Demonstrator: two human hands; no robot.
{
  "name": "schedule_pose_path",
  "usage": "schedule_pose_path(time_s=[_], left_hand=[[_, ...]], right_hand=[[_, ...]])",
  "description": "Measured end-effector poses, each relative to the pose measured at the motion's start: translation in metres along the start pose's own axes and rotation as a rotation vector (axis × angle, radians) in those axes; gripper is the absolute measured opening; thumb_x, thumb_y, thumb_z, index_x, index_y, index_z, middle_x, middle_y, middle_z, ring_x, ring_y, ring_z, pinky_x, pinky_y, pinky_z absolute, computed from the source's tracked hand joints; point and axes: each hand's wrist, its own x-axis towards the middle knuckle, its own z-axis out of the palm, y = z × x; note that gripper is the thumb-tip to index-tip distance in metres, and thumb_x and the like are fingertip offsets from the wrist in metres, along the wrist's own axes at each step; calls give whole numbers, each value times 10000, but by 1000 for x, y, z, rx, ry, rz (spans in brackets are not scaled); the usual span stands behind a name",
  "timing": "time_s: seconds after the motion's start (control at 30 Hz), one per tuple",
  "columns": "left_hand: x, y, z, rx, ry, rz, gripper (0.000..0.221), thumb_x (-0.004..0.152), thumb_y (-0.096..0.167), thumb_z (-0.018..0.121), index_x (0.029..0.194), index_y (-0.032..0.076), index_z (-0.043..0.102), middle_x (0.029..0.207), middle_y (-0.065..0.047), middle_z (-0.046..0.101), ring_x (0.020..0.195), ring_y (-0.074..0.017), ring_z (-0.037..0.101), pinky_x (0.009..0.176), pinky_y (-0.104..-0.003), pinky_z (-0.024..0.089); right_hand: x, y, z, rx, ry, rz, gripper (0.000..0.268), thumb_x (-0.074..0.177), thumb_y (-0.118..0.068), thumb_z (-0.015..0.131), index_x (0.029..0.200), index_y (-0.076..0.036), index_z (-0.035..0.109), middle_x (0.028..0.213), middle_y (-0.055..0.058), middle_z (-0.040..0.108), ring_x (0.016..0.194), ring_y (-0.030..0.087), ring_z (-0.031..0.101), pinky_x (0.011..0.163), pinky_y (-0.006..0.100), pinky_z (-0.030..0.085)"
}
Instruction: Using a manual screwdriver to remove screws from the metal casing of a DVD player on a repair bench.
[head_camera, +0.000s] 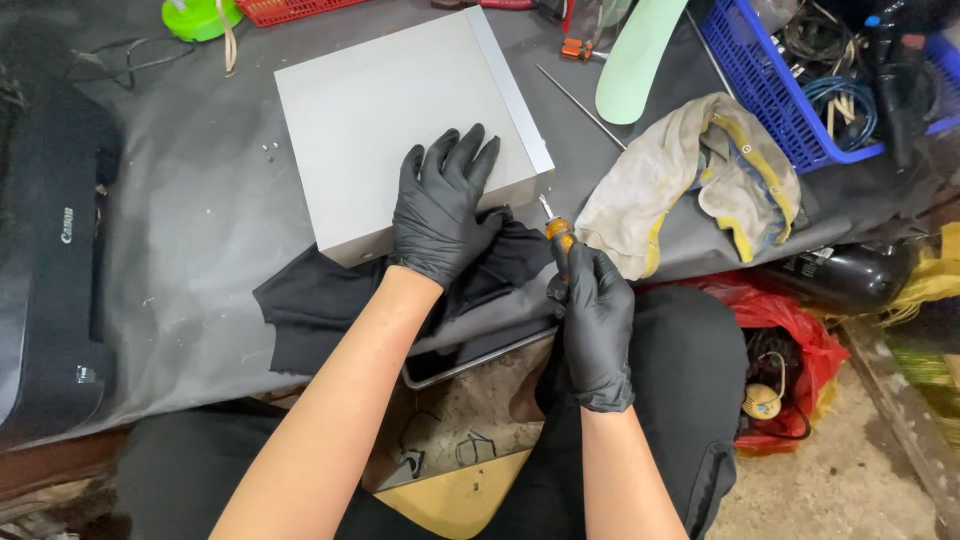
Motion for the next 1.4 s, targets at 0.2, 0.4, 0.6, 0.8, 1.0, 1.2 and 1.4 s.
schedule_pose_path(time_s=[0.2, 0.4, 0.6, 0.8, 1.0, 1.2, 1.4], left_hand=[[1, 7, -8, 10, -46, -60, 806, 787, 474, 723, 1478, 238, 382, 1515, -58, 380, 1391, -310, 364, 1126, -582, 267], [-2, -2, -8, 19, -54, -14, 866, 759, 460, 751, 1499, 241, 359, 1523, -75, 368, 1393, -333, 359, 1115, -587, 283], [-36, -46, -53, -180, 406, 42, 727, 865, 588, 674, 1450, 191, 508, 1364, -86, 516, 1245, -339, 484, 1042, -484, 391], [-69, -147, -59, -409, 499, -451, 247, 896, 316, 784, 1077, 236, 637, 953, 59, 572, 917, -180, 608, 818, -370, 500], [-79, -249, -22, -433, 390, -640, 127, 842, 142, 663, 961, 147, 705, 760, 22, 647, 628, -109, 586, 665, -285, 513], [-66, -286, 6, -320, 161, -563, 158, 757, 247, 724, 908, 215, 756, 804, 16, 702, 728, -186, 673, 680, -341, 516], [-51, -262, -11, -364, 74, -603, 264, 761, 339, 723, 980, 202, 776, 919, -14, 722, 817, -231, 686, 745, -349, 516]], right_hand=[[4, 13, -2, 93, -3, -24, 269, 1001, -252, 589, 855, -44, 677, 588, 78, 546, 527, 120, 500, 493, 230, 435], [-8, -8, 3, 188, -2, -25, 292, 1011, -247, 586, 829, -28, 654, 605, 87, 526, 542, 135, 471, 500, 234, 407], [-4, 24, 6, 464, 21, 93, 222, 976, -213, 617, 955, -1, 680, 651, 80, 494, 573, 115, 461, 502, 200, 385], [-29, -4, 39, 355, -80, 111, 232, 941, -132, 588, 1130, 0, 612, 826, 122, 628, 666, 179, 611, 611, 267, 468], [-43, 24, 61, 390, -116, 121, 141, 847, -83, 547, 962, -77, 627, 727, 62, 574, 571, 141, 501, 588, 258, 412], [-42, 36, 66, 254, -175, 90, 100, 932, -173, 525, 908, -111, 599, 809, 20, 566, 723, 107, 480, 688, 248, 380], [-50, 18, 80, 130, -126, 110, 161, 940, -212, 518, 970, -100, 629, 856, 14, 556, 797, 122, 496, 754, 272, 393]])
